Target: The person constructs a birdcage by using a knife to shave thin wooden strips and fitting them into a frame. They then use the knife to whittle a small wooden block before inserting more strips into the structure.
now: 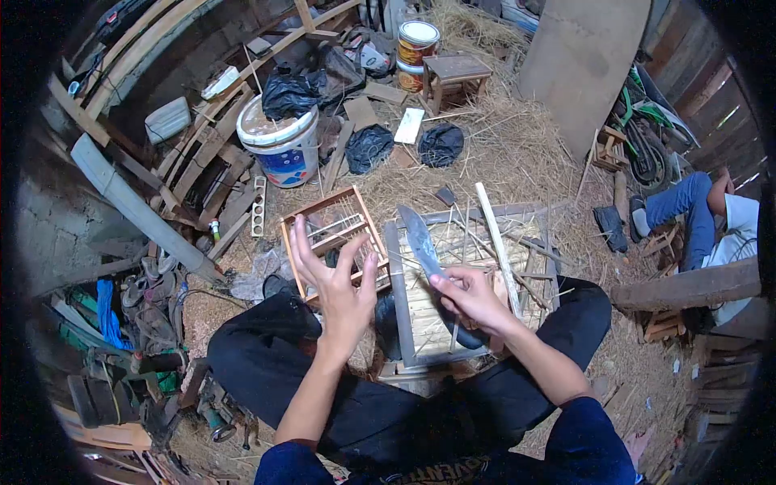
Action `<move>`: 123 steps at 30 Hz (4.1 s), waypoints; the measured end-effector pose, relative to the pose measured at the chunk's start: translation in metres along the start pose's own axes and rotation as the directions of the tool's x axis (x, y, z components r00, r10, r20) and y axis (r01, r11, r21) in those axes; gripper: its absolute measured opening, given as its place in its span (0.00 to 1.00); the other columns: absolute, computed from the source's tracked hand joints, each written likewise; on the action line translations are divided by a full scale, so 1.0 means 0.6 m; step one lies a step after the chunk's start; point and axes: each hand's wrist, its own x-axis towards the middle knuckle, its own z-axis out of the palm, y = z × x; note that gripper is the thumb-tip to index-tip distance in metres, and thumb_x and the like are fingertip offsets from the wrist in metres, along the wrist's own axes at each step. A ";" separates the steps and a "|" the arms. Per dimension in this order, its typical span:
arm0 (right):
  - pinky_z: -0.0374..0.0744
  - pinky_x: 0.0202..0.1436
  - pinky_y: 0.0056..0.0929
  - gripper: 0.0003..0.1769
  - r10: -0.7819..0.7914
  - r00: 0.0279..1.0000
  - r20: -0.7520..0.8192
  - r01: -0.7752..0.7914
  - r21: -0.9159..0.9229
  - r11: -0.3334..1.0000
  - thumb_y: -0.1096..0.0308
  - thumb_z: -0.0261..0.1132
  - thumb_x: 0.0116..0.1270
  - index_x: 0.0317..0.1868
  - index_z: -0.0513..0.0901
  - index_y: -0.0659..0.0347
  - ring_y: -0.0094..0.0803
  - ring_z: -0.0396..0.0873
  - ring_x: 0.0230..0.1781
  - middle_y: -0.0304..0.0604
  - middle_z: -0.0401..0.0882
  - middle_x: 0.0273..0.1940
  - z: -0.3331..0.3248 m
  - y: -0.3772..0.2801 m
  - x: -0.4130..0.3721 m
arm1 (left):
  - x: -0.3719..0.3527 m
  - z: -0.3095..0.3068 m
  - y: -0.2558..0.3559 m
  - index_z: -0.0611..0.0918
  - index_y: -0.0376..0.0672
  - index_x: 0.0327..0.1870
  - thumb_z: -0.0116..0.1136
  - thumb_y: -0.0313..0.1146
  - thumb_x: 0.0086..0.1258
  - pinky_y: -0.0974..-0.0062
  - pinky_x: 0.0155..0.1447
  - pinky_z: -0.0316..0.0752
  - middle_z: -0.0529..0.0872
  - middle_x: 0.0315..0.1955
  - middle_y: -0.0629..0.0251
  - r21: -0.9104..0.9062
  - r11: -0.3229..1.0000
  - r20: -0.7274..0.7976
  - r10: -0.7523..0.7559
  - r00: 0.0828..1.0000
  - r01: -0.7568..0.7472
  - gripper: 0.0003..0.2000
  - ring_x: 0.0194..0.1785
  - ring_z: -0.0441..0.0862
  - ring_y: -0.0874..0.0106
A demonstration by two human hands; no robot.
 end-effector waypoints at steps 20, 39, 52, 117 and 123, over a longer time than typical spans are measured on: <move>0.73 0.34 0.29 0.18 -0.511 0.819 -0.259 0.388 -0.407 0.827 0.61 0.60 0.77 0.56 0.84 0.65 0.27 0.75 0.30 0.40 0.79 0.29 -0.004 0.009 0.002 | -0.029 0.016 0.027 0.66 0.39 0.73 0.51 0.35 0.82 0.89 0.24 0.59 0.80 0.37 0.67 -0.710 0.134 0.640 -0.286 0.713 0.691 0.23 0.22 0.62 0.88; 0.75 0.38 0.35 0.15 -0.760 0.650 -0.026 0.497 -0.742 0.450 0.63 0.68 0.68 0.53 0.89 0.55 0.38 0.78 0.32 0.42 0.79 0.31 -0.046 -0.035 -0.013 | -0.050 0.013 0.041 0.72 0.38 0.71 0.52 0.30 0.80 0.88 0.23 0.55 0.82 0.38 0.61 -0.484 -0.105 0.875 -0.070 0.479 0.869 0.21 0.21 0.60 0.87; 0.76 0.35 0.32 0.16 -0.748 0.655 0.108 0.539 -0.761 0.362 0.64 0.70 0.65 0.53 0.89 0.55 0.35 0.78 0.32 0.42 0.79 0.31 -0.033 -0.031 -0.010 | -0.062 0.029 0.021 0.81 0.36 0.58 0.58 0.28 0.77 0.89 0.21 0.58 0.88 0.43 0.54 -0.522 -0.028 0.843 -0.167 0.510 0.853 0.13 0.19 0.63 0.89; 0.77 0.32 0.33 0.14 -0.850 0.507 -0.143 0.435 -0.809 0.395 0.62 0.73 0.60 0.45 0.90 0.58 0.36 0.79 0.28 0.44 0.82 0.30 -0.095 -0.058 -0.001 | -0.058 0.009 0.046 0.80 0.34 0.63 0.60 0.32 0.77 0.88 0.27 0.61 0.88 0.36 0.63 -0.535 0.040 0.836 -0.121 0.535 0.844 0.18 0.25 0.68 0.89; 0.77 0.33 0.31 0.14 -0.858 0.513 0.002 0.528 -0.789 0.314 0.62 0.74 0.60 0.45 0.90 0.57 0.34 0.81 0.30 0.42 0.82 0.30 -0.067 -0.033 0.001 | -0.057 0.015 0.035 0.78 0.34 0.65 0.59 0.32 0.77 0.88 0.28 0.63 0.89 0.37 0.64 -0.523 0.072 0.841 -0.121 0.528 0.849 0.19 0.26 0.72 0.88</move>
